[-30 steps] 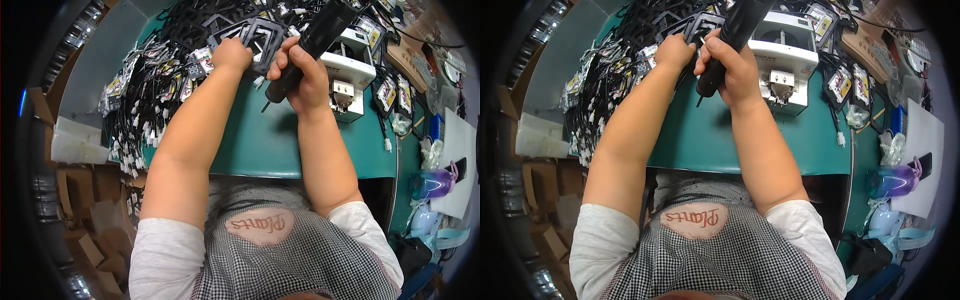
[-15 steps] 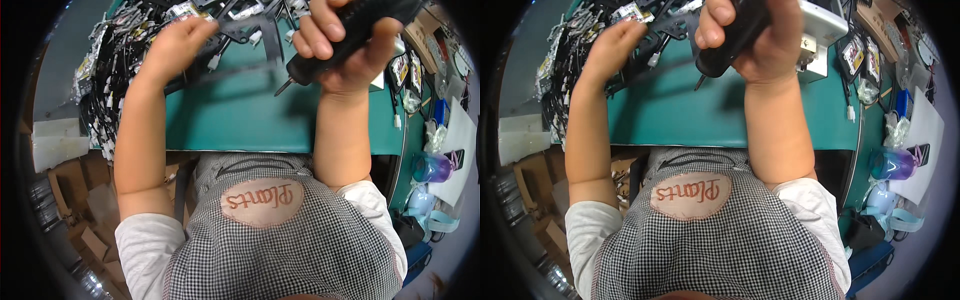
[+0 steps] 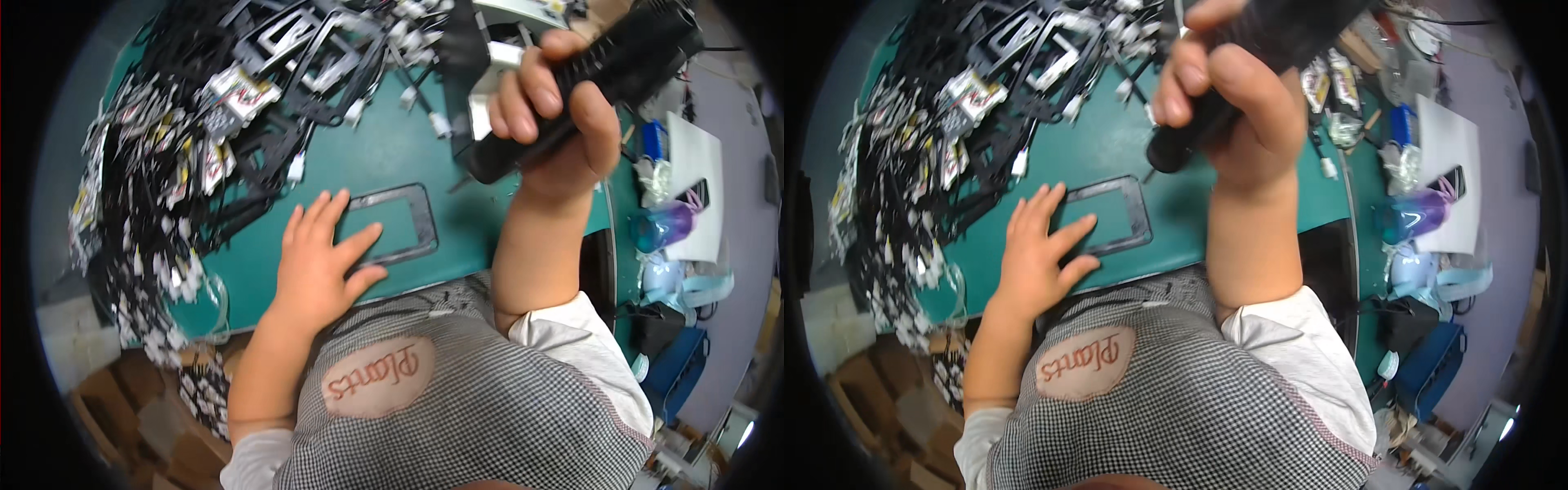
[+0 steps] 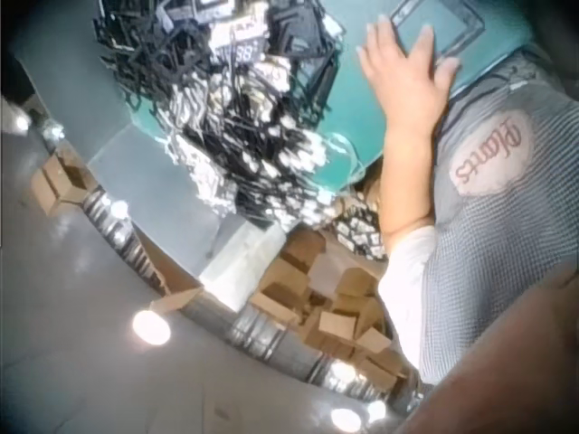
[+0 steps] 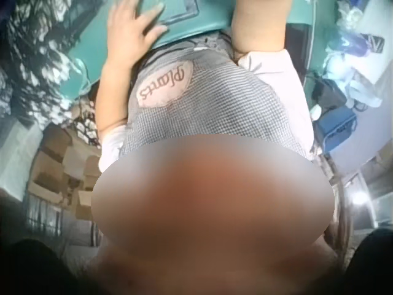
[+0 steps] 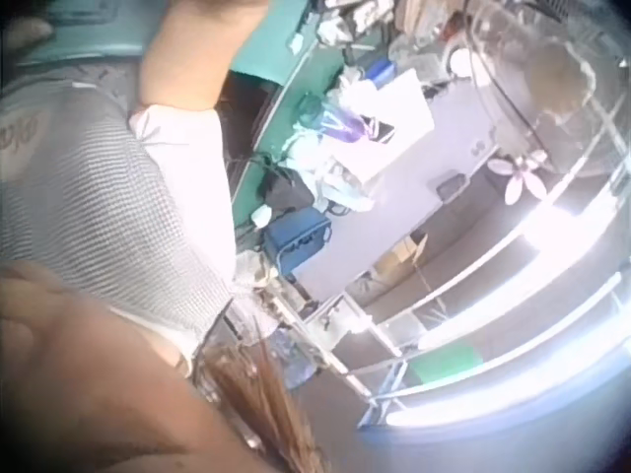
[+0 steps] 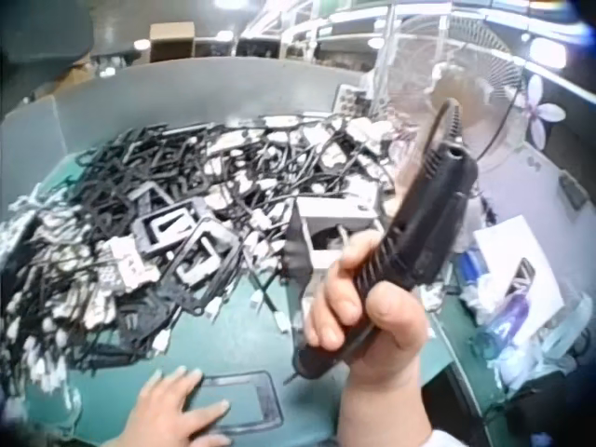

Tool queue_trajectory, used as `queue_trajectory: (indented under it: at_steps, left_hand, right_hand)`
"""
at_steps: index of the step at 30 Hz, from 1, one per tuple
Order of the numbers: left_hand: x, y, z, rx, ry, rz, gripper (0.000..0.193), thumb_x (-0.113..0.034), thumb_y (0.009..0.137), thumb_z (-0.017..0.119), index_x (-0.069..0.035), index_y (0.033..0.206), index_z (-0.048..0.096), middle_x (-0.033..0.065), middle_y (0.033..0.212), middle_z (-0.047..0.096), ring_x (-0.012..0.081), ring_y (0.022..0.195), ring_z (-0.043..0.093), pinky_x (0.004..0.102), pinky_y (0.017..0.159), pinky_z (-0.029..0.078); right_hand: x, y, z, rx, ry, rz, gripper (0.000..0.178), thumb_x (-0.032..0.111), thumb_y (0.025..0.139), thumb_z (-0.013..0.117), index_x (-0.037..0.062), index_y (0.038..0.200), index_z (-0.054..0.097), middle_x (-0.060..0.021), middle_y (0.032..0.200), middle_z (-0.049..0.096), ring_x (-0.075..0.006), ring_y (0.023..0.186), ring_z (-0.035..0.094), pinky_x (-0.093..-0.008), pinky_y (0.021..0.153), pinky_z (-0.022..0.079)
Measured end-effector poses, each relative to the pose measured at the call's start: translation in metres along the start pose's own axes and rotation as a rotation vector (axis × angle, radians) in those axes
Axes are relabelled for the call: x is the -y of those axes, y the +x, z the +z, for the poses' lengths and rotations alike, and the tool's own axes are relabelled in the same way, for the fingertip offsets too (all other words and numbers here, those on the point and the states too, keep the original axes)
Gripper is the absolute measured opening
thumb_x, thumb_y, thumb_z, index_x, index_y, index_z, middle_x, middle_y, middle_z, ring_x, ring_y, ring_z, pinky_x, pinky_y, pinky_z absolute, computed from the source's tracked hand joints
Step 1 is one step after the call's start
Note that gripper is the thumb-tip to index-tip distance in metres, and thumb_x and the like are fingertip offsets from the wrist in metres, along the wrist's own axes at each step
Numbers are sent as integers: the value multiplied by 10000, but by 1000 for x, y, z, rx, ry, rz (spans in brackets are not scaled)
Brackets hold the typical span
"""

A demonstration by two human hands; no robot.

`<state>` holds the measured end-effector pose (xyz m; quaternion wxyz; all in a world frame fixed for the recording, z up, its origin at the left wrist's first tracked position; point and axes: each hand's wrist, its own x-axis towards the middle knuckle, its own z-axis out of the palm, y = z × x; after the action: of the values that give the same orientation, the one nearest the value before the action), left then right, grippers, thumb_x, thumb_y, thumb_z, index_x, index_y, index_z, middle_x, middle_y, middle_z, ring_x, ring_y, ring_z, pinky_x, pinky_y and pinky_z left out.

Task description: The person uses a handheld electric screwdriver to secure screws into small electronic modules placed on a green workbench. They repeatedly pick up modules from a pile, position them, drive screws, and place them back down.

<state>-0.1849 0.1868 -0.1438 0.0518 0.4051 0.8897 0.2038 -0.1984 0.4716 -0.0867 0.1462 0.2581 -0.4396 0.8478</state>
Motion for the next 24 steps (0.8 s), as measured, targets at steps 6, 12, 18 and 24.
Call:
queue_trajectory:
  at_steps: [6,12,18,24]
  left_hand:
    - [0,8,10,-17,-75,91,547,-373,658,797,-164,1149,676,192,1401,455,409,1301,409,568,1084,273]
    - [0,12,12,-39,-83,103,577,-368,639,809,-131,1147,671,185,1385,474,394,1304,411,562,1089,266]
    - [2,11,10,-38,-93,81,565,-402,651,798,-148,1141,675,162,1380,487,377,1303,420,554,1090,275]
    - [5,8,11,-51,-123,74,529,-436,697,773,-166,1140,672,149,1387,481,362,1302,427,548,1090,291]
  right_hand:
    - [93,11,-17,-567,-806,-97,341,218,849,680,-9,1070,554,-65,755,563,-168,632,557,-297,610,456]
    - [83,45,-119,-660,-1241,207,392,338,784,792,52,965,595,-18,761,607,-95,663,551,-235,622,418]
    - [48,64,-175,-584,-984,378,441,323,792,781,41,1089,619,-49,942,667,-127,801,627,-259,714,486]
    - [49,60,-195,-630,-971,466,540,379,760,782,25,1135,623,-53,985,652,-137,863,601,-269,775,457]
